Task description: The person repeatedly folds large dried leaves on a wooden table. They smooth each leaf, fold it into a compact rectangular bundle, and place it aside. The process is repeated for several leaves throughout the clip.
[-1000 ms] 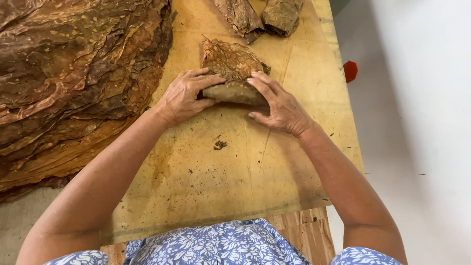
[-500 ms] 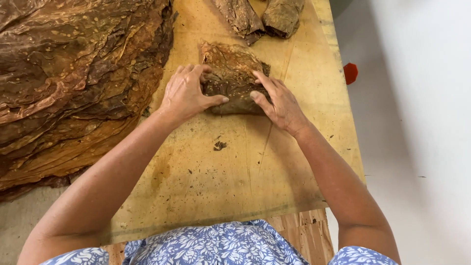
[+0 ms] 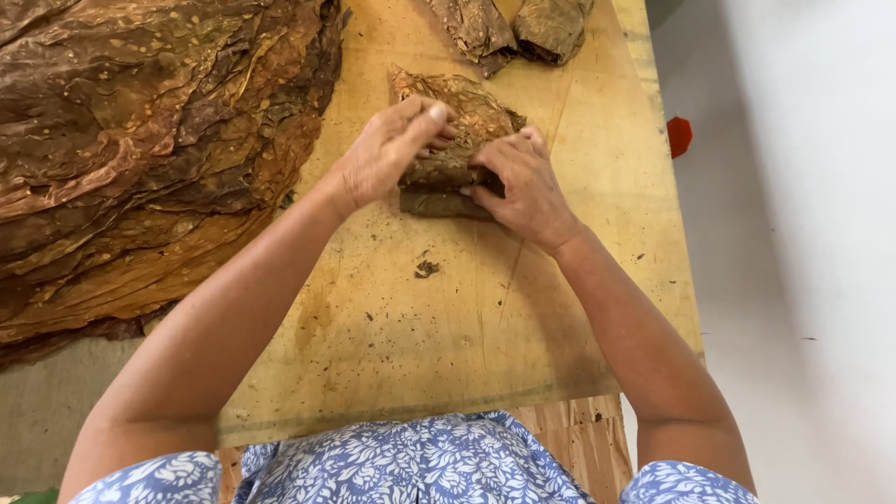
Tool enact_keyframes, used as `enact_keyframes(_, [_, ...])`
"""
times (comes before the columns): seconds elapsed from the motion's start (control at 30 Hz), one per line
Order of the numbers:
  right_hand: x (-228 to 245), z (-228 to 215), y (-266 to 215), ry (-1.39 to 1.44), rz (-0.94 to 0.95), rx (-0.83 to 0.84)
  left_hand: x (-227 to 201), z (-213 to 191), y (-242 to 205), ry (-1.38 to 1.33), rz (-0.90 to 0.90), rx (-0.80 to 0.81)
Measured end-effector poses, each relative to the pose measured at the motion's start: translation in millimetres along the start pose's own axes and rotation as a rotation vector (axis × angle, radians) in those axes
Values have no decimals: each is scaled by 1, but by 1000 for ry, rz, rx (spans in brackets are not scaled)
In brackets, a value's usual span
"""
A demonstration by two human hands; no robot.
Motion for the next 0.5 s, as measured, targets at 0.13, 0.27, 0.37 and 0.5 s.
enact_keyframes(0.13, [35, -15, -5, -39, -162, 23, 13, 20, 11, -218, -406, 170])
enact_keyframes(0.27, [23, -19, 9, -31, -131, 7, 1, 21, 8, -163, -486, 246])
enact_keyframes(0.37, [-9, -7, 30, 12, 0, 105, 18, 19, 13, -295, -476, 192])
enact_keyframes(0.5, [-35, 6, 31, 211, 27, 6, 66, 11, 22, -132, -171, 46])
Point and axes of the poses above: each hand's wrist, its own y-axis towards the middle knuckle, its own z-axis out of the palm, x = y × z, the point moved 9 cm from there along y, towards the middle knuckle, and after that the axes turned 2 degrees about x, right-handed, at the moved point
